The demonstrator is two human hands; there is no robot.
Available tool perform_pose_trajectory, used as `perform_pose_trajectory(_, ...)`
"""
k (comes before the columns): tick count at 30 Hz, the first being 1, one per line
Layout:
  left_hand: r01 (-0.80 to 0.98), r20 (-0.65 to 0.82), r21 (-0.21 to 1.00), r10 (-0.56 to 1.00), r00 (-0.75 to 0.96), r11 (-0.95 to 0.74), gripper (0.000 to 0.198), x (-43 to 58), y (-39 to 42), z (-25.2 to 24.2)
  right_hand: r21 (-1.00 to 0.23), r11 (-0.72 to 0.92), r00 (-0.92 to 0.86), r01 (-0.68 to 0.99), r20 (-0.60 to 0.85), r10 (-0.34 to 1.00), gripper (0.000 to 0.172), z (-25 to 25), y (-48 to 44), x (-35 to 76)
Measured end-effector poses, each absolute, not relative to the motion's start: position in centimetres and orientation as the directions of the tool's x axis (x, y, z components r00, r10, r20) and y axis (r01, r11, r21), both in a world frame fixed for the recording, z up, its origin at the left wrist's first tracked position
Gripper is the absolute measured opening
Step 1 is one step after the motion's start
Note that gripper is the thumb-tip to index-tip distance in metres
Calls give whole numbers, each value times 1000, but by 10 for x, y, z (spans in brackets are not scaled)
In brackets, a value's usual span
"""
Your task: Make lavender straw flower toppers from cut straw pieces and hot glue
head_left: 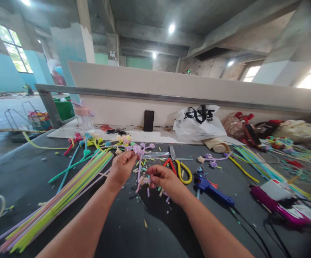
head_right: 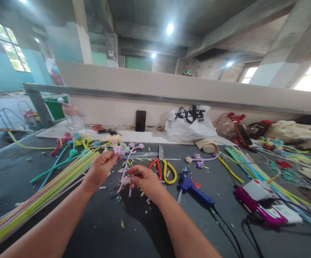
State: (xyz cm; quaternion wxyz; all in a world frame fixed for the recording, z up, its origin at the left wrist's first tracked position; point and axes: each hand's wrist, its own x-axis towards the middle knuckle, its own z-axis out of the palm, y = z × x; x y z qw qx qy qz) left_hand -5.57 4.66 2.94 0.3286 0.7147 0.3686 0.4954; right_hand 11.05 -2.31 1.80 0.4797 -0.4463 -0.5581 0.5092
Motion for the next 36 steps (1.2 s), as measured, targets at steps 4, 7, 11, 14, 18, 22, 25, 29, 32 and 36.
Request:
perform_pose_trajectory(4, 206, 449, 840, 856, 256, -502, 26, -56, 44, 32, -992, 35, -107, 124, 21, 994, 12, 19, -23, 111)
perform_pose_trajectory(7, 198, 436, 849, 861, 261, -490, 26, -55, 42, 35, -986, 35, -115, 162, 17, 993, 12, 20, -23, 111)
perform_pose_trajectory(11, 173, 415, 867, 869, 270, -468, 24, -54, 39, 40, -986, 63, -155, 155, 39, 987, 12, 19, -24, 110)
perform_pose_trajectory(14, 154, 387, 882, 871, 303, -445, 24, -55, 39, 41, -980, 57, -145, 191, 30, 989, 17, 15, -24, 108)
perform_pose_trajectory(18, 68, 302, 933, 871, 386, -354, 27, -57, 42, 40, -952, 65, -62, 298, 48, 997, 18, 11, -22, 109)
perform_pose_trajectory(22, -4, 241, 963, 855, 460, -269, 28, -58, 42, 39, -911, 66, 2, 406, 73, 997, 9, 13, -21, 114)
perform_pose_trajectory(25, 58, 293, 930, 828, 478, -363, 30, -56, 42, 38, -877, 110, 31, 469, 140, 990, 6, 18, -22, 116)
perform_pose_trajectory(29, 157, 374, 857, 802, 465, -491, 30, -53, 43, 35, -883, 218, 46, 416, 260, 964, 7, 22, -22, 117)
perform_pose_trajectory(32, 201, 403, 820, 789, 464, -536, 30, -52, 43, 35, -890, 294, 75, 348, 339, 938, 5, 25, -22, 117)
perform_pose_trajectory(36, 244, 427, 770, 761, 489, -589, 30, -50, 41, 36, -903, 311, 105, 296, 355, 929, 12, 30, -27, 115)
